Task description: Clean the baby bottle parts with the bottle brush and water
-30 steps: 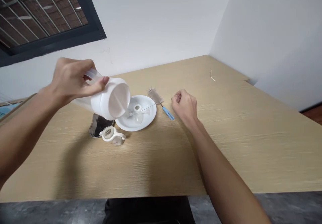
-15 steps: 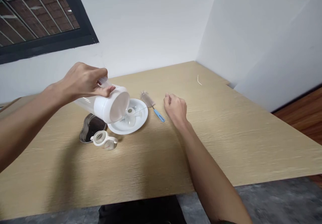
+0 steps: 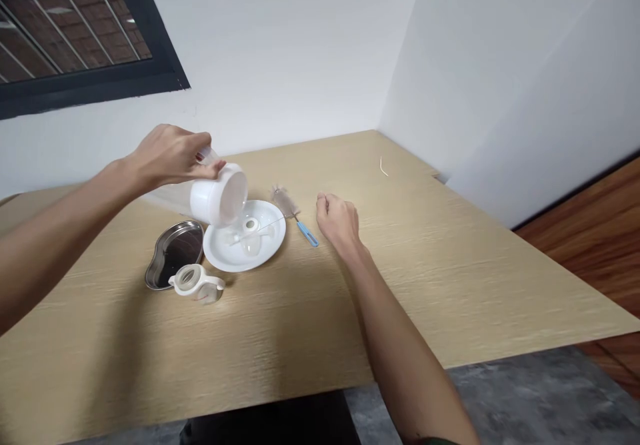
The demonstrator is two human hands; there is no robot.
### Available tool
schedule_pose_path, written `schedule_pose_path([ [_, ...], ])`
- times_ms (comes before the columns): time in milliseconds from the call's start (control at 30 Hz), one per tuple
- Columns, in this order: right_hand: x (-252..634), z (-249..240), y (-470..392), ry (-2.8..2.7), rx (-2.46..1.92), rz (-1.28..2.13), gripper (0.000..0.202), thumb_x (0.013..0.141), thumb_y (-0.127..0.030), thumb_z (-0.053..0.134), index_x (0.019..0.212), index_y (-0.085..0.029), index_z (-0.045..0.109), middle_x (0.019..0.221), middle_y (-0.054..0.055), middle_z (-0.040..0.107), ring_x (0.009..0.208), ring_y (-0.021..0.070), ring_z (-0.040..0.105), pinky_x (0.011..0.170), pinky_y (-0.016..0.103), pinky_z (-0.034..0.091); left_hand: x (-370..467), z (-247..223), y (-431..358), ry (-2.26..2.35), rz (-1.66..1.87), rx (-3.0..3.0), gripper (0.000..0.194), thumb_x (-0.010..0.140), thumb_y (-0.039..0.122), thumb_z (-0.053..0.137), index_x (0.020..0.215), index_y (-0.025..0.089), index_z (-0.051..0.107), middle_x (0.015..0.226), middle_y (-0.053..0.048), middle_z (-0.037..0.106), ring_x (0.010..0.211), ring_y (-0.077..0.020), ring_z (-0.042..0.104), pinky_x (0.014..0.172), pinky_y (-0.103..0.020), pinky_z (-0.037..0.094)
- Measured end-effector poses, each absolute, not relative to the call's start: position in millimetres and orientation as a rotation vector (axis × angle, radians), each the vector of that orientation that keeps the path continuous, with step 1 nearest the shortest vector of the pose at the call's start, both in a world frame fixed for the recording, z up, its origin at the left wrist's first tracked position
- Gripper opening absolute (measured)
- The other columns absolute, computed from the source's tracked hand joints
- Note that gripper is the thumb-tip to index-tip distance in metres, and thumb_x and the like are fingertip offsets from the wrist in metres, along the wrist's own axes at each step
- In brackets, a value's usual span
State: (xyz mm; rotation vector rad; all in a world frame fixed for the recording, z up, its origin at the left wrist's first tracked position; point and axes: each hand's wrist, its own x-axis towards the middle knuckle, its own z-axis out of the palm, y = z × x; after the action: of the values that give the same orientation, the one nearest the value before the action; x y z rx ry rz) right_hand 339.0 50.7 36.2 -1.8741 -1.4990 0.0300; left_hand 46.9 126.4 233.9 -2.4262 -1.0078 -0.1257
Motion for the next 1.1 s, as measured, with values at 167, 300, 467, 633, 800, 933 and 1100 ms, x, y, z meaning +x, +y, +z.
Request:
schedule_pose_path([
  [167, 345, 36, 52, -1.499, -1.877, 0.093, 0.041, 0.103, -0.045, 0.036, 0.072, -0.024, 0.052, 0.07, 0.01, 0.065, 0.064, 0.0233, 0.053, 0.064, 0.035, 0.026, 17, 239, 115, -1.093, -0.15, -2.437, 0.04, 0.085, 0.059, 0.052, 0.066, 0.024, 0.046, 0.054, 0.001, 0.043, 0.053, -0.0153, 0.025, 0.057, -0.033, 0.02],
  [300, 349, 33, 53, -1.52, -1.836, 0.157, 0.033, 0.103, -0.042, 0.04, 0.077, -0.025, 0.05, 0.073, 0.009, 0.067, 0.066, 0.0224, 0.055, 0.066, 0.034, 0.031, 8, 239, 105, -1.113, -0.2, -2.486, 0.047, 0.08, 0.065, 0.054, 0.064, 0.026, 0.034, 0.052, 0.002, 0.041, 0.052, -0.0143, 0.026, 0.055, -0.031, 0.022],
  [467, 349, 28, 55, -1.576, -1.75, 0.229, 0.018, 0.099, -0.032, 0.045, 0.085, -0.024, 0.051, 0.078, 0.007, 0.07, 0.073, 0.0212, 0.061, 0.07, 0.032, 0.039, 20, 231, 102, -0.949, -0.331, -2.539, 0.05, 0.08, 0.066, 0.054, 0.061, 0.027, 0.031, 0.047, 0.003, 0.036, 0.046, -0.0139, 0.027, 0.051, -0.033, 0.024],
  [633, 348, 24, 57, -1.608, -1.713, 0.234, 0.014, 0.098, -0.026, 0.039, 0.09, -0.023, 0.051, 0.086, 0.009, 0.072, 0.078, 0.0215, 0.062, 0.073, 0.032, 0.043, 50, 225, 105, -0.788, -0.398, -2.599, 0.043, 0.086, 0.059, 0.053, 0.064, 0.026, 0.038, 0.05, 0.002, 0.04, 0.049, -0.0134, 0.029, 0.052, -0.034, 0.026],
  [800, 342, 27, 57, -1.579, -1.782, 0.179, 0.016, 0.096, -0.027, 0.039, 0.087, -0.023, 0.051, 0.086, 0.013, 0.07, 0.08, 0.0249, 0.061, 0.073, 0.034, 0.039, 75, 223, 116, -0.808, -0.399, -2.595, 0.038, 0.088, 0.056, 0.052, 0.069, 0.024, 0.049, 0.053, 0.0, 0.046, 0.055, -0.0152, 0.036, 0.056, -0.034, 0.026],
  [933, 338, 32, 56, -1.559, -1.836, 0.156, 0.021, 0.096, -0.029, 0.038, 0.078, -0.025, 0.048, 0.076, 0.01, 0.065, 0.071, 0.0237, 0.056, 0.069, 0.034, 0.034, 77, 223, 126, -0.939, -0.298, -2.551, 0.041, 0.088, 0.061, 0.051, 0.073, 0.023, 0.057, 0.057, -0.002, 0.05, 0.059, -0.0177, 0.041, 0.059, -0.035, 0.027],
  [1100, 341, 36, 53, -1.545, -1.864, 0.158, 0.032, 0.095, -0.031, 0.044, 0.065, -0.026, 0.039, 0.058, 0.003, 0.051, 0.06, 0.0196, 0.044, 0.068, 0.035, 0.029, 57, 230, 128, -1.007, -0.278, -2.529, 0.041, 0.088, 0.06, 0.051, 0.068, 0.024, 0.05, 0.056, 0.002, 0.04, 0.057, -0.0145, 0.031, 0.059, -0.033, 0.023],
])
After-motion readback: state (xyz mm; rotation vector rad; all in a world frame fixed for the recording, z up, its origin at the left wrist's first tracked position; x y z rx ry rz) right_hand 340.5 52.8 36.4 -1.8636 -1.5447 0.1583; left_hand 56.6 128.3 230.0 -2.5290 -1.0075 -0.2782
